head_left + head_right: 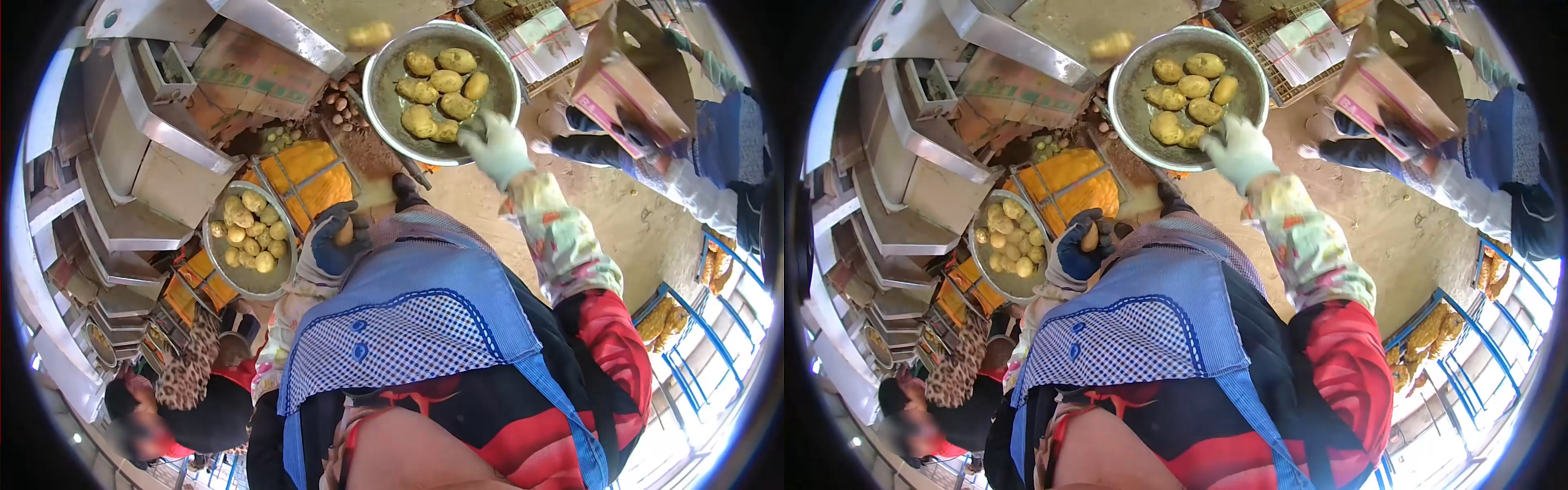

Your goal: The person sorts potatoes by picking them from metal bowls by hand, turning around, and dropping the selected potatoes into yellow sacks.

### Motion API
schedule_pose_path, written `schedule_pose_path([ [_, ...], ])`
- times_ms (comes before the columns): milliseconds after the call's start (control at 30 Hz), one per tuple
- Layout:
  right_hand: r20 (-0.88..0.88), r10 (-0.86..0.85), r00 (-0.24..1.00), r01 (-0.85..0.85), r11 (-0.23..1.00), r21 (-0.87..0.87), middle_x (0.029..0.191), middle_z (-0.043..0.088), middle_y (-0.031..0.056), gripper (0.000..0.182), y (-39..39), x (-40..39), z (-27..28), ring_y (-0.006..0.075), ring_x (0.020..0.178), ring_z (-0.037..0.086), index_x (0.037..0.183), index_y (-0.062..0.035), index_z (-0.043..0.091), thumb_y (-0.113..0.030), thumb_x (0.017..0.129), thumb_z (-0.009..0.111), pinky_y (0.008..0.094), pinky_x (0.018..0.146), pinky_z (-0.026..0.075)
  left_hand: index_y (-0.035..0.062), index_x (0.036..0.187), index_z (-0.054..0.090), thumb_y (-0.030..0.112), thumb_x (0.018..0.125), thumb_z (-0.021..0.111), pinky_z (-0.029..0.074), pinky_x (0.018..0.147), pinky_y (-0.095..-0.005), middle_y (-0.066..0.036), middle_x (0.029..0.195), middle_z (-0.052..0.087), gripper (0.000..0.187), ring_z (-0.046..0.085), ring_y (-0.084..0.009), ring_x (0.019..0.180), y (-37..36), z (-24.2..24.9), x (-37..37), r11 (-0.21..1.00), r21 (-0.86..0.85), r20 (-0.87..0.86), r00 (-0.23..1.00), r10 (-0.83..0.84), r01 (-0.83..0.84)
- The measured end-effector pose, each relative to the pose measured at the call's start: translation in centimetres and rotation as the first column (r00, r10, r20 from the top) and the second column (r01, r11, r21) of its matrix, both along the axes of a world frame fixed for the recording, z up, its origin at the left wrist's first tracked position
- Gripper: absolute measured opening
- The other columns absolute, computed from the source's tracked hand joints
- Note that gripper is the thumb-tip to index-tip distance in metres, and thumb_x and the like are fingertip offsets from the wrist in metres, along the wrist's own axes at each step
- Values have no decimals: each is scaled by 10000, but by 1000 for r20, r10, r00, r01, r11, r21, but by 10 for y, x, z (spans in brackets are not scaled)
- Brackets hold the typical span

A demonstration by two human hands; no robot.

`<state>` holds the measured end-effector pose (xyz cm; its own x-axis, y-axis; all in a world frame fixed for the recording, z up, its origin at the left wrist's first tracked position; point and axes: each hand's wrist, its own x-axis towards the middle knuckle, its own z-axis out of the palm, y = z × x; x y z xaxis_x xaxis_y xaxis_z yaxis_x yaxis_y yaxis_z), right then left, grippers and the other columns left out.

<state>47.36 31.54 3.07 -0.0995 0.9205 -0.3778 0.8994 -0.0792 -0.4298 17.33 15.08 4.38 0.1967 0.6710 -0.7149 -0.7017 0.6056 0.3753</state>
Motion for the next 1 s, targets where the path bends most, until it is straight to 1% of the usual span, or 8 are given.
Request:
schedule_pose_path([
  [267,108,-438,893,450,876,-172,1035,630,266,624,98,-18,-75,402,966,620,1091,-5,612,-468,675,666,410,841,487,23,1168,540,193,874,559,492,792,-428,-135,939,615,341,596,-231,835,-4,-10,3,991,-93,-59,994,87,-93],
  [300,138,-481,866,494,865,-85,948,674,205,534,101,-19,-83,345,827,664,1075,-13,632,-350,668,711,388,739,514,23,1169,540,186,873,558,492,793,-428,-135,936,615,339,596,-230,834,-4,-9,4,988,-111,-50,993,106,-111],
  [433,-524,-614,590,632,755,-174,823,656,48,399,79,0,-100,126,664,593,1068,-33,624,25,684,717,264,578,483,30,1230,499,238,918,499,541,738,-390,-141,996,602,374,604,-241,831,-21,-29,-8,988,-82,20,990,137,-135],
  [667,-774,-581,251,389,793,-469,994,641,130,448,56,16,-69,205,834,648,1122,46,562,31,703,722,305,672,572,21,1195,518,212,873,557,508,790,-436,-153,974,601,376,595,-263,844,-19,-32,-5,975,-139,69,980,187,-176],
  [733,-754,-610,244,301,786,-539,1017,637,136,458,56,23,-61,217,854,651,1133,58,553,20,711,725,315,668,581,17,1176,529,206,855,580,497,803,-450,-156,961,603,376,595,-266,843,-14,-28,-2,975,-137,68,980,185,-175],
  [800,-714,-451,536,105,875,-473,1057,643,137,504,54,27,-37,205,923,644,1141,48,579,-67,685,762,300,794,540,19,1175,531,206,858,579,502,799,-449,-159,960,605,371,603,-268,845,-10,-27,-1,982,-99,57,985,165,-159],
  [867,-546,-101,832,60,994,-93,1080,649,142,519,59,23,-33,214,977,633,1128,25,601,-185,684,769,307,885,490,22,1174,534,208,860,579,507,795,-449,-158,960,608,368,609,-269,847,-8,-26,0,977,-125,28,984,177,-173],
  [1000,-329,-361,873,382,924,-1,1031,663,112,487,103,5,-57,184,940,616,1138,23,599,-210,737,748,287,856,477,29,1167,540,211,863,577,509,797,-446,-152,962,613,357,612,-267,846,-9,-29,-2,972,-158,-9,985,174,-173],
])
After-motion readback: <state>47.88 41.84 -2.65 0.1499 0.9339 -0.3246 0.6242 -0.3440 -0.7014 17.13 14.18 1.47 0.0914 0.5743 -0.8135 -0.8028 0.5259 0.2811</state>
